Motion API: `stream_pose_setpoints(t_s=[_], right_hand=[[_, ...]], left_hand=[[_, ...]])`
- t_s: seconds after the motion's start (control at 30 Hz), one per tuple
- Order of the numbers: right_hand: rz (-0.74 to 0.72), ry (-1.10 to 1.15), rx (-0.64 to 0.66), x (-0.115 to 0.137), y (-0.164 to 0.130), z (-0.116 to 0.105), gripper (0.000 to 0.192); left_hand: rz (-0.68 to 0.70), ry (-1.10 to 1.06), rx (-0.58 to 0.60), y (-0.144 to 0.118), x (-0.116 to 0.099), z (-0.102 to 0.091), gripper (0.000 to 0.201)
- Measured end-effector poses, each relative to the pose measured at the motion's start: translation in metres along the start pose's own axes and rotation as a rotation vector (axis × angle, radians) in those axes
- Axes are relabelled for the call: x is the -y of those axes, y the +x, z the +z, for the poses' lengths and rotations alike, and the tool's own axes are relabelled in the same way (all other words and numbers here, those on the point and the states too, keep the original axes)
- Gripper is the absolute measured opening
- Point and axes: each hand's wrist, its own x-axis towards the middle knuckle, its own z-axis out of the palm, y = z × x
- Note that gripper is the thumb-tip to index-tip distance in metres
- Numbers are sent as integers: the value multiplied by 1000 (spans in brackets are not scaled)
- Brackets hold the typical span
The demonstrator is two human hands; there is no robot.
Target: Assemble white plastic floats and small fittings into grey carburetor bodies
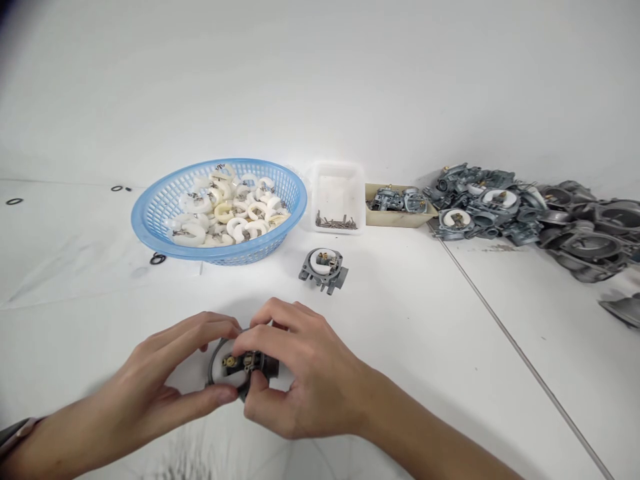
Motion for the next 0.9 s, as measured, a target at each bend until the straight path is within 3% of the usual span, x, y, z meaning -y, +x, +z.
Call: stream_pose_setpoints(t_s=[0.27, 0.9], right_hand=[[4, 7, 7, 1, 1, -1, 43], [-7, 61, 80, -2, 0, -4, 53]], left_hand=[[4, -19, -3, -5, 7, 4, 31], [-28, 6, 9, -4, 3, 2, 23]])
